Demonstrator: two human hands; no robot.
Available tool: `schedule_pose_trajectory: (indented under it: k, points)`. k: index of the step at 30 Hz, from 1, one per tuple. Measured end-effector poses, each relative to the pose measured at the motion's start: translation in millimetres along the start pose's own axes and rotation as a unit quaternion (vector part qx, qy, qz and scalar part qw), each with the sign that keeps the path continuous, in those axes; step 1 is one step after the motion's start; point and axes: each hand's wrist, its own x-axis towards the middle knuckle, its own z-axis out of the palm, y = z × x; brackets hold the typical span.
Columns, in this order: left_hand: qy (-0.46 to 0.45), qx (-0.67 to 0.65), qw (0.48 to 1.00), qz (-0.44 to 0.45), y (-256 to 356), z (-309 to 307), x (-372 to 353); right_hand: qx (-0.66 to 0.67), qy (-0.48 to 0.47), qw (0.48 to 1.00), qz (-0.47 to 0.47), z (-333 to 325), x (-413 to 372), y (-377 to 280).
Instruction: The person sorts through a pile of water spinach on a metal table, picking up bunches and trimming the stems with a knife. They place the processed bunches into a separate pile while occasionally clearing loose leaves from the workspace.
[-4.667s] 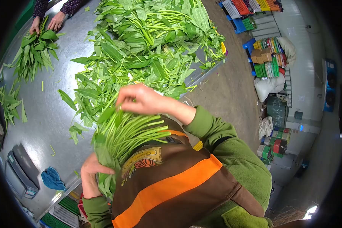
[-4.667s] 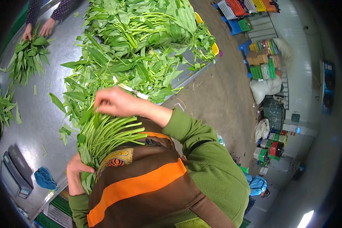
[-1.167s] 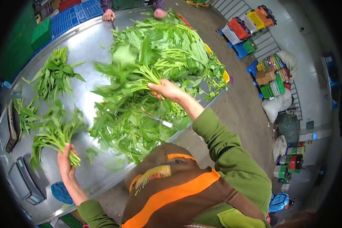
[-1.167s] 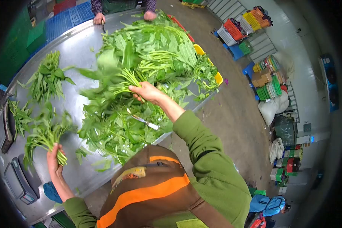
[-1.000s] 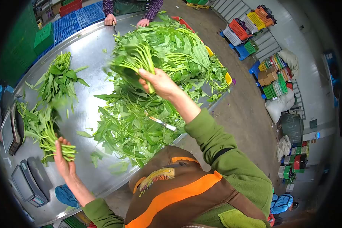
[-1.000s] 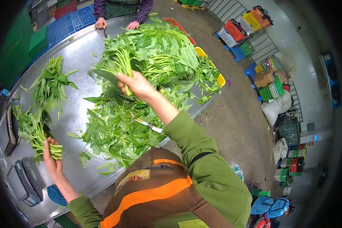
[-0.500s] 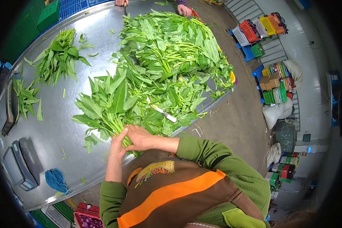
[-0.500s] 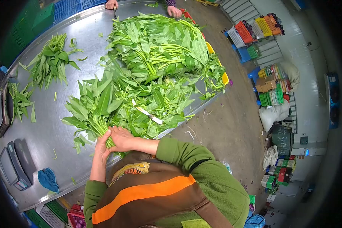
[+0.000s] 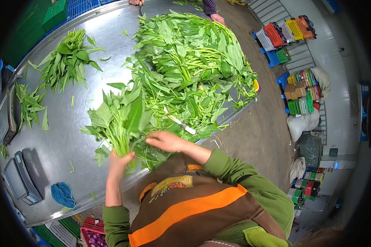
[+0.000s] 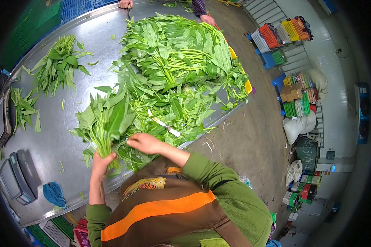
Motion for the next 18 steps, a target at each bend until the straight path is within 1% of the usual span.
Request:
schedule_pose_trajectory:
  k: [1, 2, 3, 4, 5, 6, 7, 8, 10, 11, 13, 14, 16, 18]
  points:
    - [0.0, 0.001, 1.0, 0.0, 13.8, -2.1, -10.1, 0.154, -0.051, 0.985, 0.063, -2.6, 5.4, 4.3]
    - [-0.027, 0.156, 0.985, 0.063, 26.9, -3.6, -19.1, 0.379, -0.038, 0.913, 0.146, 0.4, 5.5, 8.4]
    - [-0.051, 0.307, 0.942, 0.125, 32.8, -5.9, -23.6, 0.379, -0.039, 0.913, 0.145, -0.2, 8.0, 7.8]
    - [-0.038, 0.321, 0.937, 0.132, 26.4, -12.9, -24.7, 0.573, -0.069, 0.81, 0.099, -0.5, 12.4, 7.3]
    - [-0.032, 0.322, 0.937, 0.13, 26.5, -23.8, -25.3, 0.74, -0.098, 0.664, 0.051, 1.6, 16.3, 7.4]
    - [0.0, 0.469, 0.849, 0.244, 26.1, -36.2, -24.2, 0.7, -0.028, 0.714, 0.02, 12.3, 23.8, 18.0]
    - [0.026, 0.595, 0.725, 0.346, 24.6, -47.9, -23.0, 0.718, -0.044, 0.693, -0.046, 32.6, 41.0, 87.1]
    - [0.02, 0.595, 0.726, 0.344, 26.2, -60.0, -19.8, 0.703, -0.021, 0.711, -0.017, 29.7, 32.3, 74.4]
    - [0.044, 0.669, 0.615, 0.416, 36.0, -80.5, -12.3, 0.682, -0.017, 0.729, 0.052, 25.3, 13.8, 56.0]
    - [0.031, 0.667, 0.619, 0.413, 40.6, -85.6, -12.0, 0.674, -0.016, 0.735, 0.074, 24.3, 4.3, 52.4]
    - [0.073, 0.695, 0.542, 0.467, 54.3, -94.0, -6.6, 0.665, -0.01, 0.74, 0.099, 20.0, -5.4, 50.4]
    - [0.067, 0.694, 0.543, 0.467, 58.6, -98.9, -4.7, 0.658, -0.01, 0.745, 0.108, 17.1, -6.7, 47.7]
    - [0.087, 0.699, 0.518, 0.485, 64.8, -107.8, -2.3, 0.655, 0.002, 0.747, 0.116, 15.8, -3.7, 40.0]
    - [0.091, 0.701, 0.512, 0.488, 68.6, -114.6, 0.3, 0.645, 0.022, 0.755, 0.118, 14.3, 8.3, 27.6]
